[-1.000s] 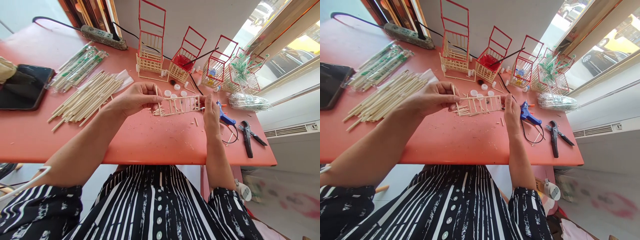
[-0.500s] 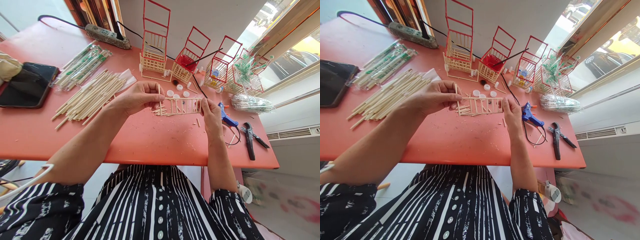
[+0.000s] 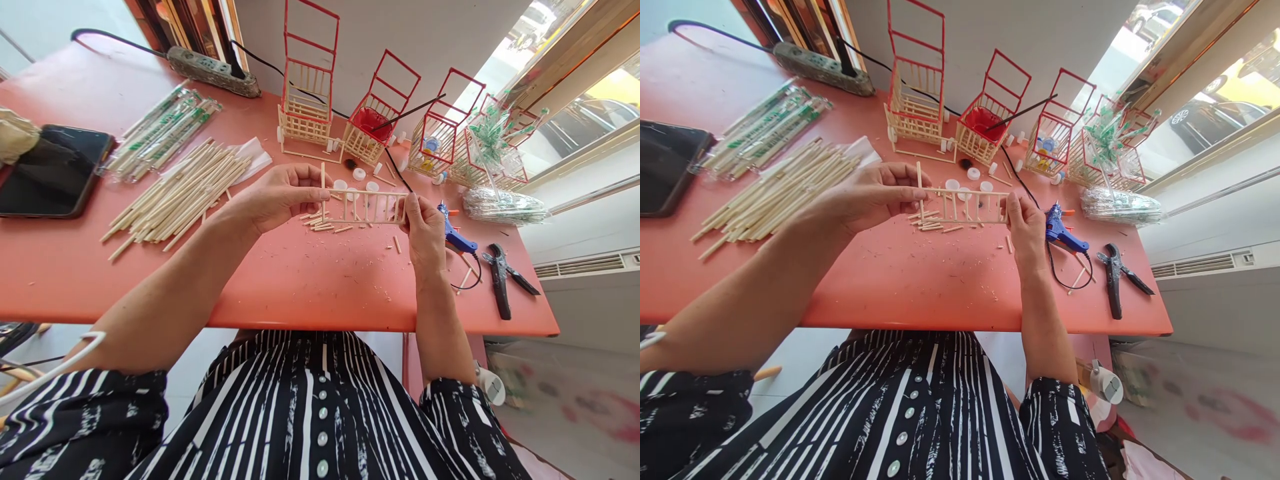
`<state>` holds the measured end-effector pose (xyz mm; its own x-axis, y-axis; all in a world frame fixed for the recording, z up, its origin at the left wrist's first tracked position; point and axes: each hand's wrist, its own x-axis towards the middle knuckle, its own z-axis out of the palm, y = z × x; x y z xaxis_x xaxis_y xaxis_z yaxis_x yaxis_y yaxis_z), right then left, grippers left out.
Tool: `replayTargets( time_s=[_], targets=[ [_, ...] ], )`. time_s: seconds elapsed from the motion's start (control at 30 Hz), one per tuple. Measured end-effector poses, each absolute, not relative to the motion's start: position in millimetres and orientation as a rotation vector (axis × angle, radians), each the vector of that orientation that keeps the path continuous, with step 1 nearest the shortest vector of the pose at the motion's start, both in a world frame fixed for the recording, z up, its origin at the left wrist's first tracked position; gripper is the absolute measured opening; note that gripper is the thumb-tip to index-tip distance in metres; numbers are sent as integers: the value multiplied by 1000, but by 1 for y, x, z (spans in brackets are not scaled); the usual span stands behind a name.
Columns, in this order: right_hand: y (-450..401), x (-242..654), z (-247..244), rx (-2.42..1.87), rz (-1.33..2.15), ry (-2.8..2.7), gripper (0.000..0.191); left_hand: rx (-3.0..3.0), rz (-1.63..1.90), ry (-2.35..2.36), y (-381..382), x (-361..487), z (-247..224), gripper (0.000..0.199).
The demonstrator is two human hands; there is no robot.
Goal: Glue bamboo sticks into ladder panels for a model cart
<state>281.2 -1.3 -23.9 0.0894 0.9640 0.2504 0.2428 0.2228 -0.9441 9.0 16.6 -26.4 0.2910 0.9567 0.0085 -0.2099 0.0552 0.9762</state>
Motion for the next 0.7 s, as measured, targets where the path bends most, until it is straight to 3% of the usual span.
replayTargets(
  time_s=[0.53, 0.7],
  targets=[
    [0, 280, -27, -1202, 817, -1345, 59, 1239, 1002, 951, 8, 26, -33, 8],
    [0, 279, -28, -1195, 822, -1358, 61, 1187, 969, 1005, 4, 30, -27, 13]
  ],
)
